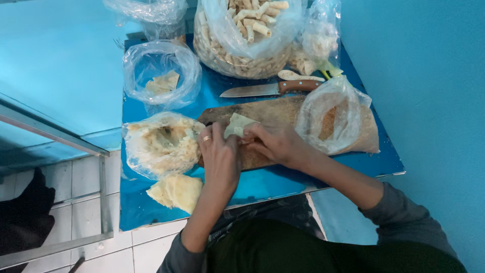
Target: The person sits at a small blue table and folds square dough wrappers into filled triangular pastries. They place filling from a plastic bag onto a wrapper on the cutting board, fold the wrapper over by hand, and set the finished pastry on a growing pile beside the board.
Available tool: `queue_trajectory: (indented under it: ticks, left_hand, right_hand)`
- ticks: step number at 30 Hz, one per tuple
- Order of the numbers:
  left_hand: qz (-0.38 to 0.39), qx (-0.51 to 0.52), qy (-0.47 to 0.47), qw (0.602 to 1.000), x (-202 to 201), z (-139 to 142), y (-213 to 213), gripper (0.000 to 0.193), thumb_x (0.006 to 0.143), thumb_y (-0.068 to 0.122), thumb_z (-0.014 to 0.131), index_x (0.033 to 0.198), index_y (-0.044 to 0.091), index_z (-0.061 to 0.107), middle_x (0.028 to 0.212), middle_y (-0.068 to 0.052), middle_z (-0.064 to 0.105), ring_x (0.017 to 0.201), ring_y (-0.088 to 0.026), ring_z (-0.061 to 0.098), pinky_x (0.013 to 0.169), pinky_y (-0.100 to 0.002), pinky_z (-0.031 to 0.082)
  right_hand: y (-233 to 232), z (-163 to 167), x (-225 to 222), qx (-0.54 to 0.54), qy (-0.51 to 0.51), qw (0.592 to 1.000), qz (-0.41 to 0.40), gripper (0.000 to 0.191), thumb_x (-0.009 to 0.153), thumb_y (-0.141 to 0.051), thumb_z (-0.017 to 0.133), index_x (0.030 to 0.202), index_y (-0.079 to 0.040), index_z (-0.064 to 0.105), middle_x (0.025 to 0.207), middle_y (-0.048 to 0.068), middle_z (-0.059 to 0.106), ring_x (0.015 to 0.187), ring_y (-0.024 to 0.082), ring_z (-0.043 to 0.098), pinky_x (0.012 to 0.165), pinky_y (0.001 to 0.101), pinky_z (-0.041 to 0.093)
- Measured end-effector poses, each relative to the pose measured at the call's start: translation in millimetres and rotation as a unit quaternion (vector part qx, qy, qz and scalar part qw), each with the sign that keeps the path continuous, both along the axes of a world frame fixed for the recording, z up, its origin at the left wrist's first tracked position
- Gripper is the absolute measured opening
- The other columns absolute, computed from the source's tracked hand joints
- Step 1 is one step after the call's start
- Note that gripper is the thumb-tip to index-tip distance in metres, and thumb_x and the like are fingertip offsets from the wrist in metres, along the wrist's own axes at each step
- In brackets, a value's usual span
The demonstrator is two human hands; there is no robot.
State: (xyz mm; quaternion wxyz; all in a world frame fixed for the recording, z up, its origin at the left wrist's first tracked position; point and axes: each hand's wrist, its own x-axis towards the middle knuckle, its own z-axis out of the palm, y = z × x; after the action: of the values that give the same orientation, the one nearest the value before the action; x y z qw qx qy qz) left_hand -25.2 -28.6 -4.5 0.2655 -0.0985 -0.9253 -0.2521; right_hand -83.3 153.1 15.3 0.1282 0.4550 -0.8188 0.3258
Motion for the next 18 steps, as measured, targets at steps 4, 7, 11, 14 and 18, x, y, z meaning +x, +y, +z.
queue_trajectory:
  ticks: [4,7,11,14,18]
  left_hand:
    - [0.017,0.077,-0.018,0.997,0.6,0.7,2.3,0.013,0.086,0.005,0.070,0.097,-0.001,0.075,0.126,-0.024,0.053,0.117,-0.046,0.048,0.096,-0.053,0.042]
    - [0.009,0.095,0.007,0.995,3.8,4.2,1.6,0.013,0.081,0.002,0.070,0.093,0.001,0.075,0.131,-0.024,0.054,0.118,-0.046,0.048,0.094,-0.052,0.043]
    - [-0.007,0.064,0.024,0.998,4.2,7.4,-1.1,0.012,0.079,0.000,0.068,0.090,-0.002,0.073,0.135,-0.026,0.052,0.118,-0.046,0.048,0.098,-0.052,0.043]
    - [-0.007,0.030,0.030,0.999,-0.5,5.2,1.5,0.011,0.081,-0.001,0.066,0.090,-0.005,0.069,0.133,-0.026,0.052,0.122,-0.045,0.049,0.103,-0.052,0.042]
    - [0.002,0.021,-0.014,1.000,-3.1,-0.1,2.9,0.019,0.080,-0.004,0.063,0.097,-0.006,0.069,0.119,-0.026,0.051,0.116,-0.046,0.048,0.103,-0.054,0.039]
  right_hand:
    - [-6.0,1.4,-4.8,0.023,-0.050,0.997,-0.045,0.026,0.092,-0.014,0.074,0.110,-0.009,0.056,0.090,0.007,0.075,0.090,0.031,0.074,0.073,0.0408,0.054]
    - [-10.4,7.5,-14.6,0.024,-0.147,0.985,-0.087,0.029,0.091,-0.015,0.076,0.108,-0.007,0.054,0.087,0.008,0.075,0.087,0.029,0.075,0.073,0.0401,0.054]
    - [-14.2,15.6,-25.0,0.015,-0.262,0.961,-0.089,0.032,0.085,-0.014,0.076,0.105,-0.008,0.053,0.085,0.006,0.077,0.085,0.023,0.079,0.072,0.0370,0.057]
    - [-15.1,15.0,-22.5,-0.016,-0.282,0.955,-0.089,0.031,0.085,-0.014,0.076,0.105,-0.008,0.053,0.086,0.006,0.078,0.084,0.023,0.080,0.072,0.0363,0.059]
    - [-11.3,4.8,-1.0,-0.008,-0.075,0.993,-0.092,0.021,0.092,-0.015,0.074,0.106,-0.010,0.059,0.090,0.010,0.073,0.086,0.030,0.073,0.072,0.0397,0.055]
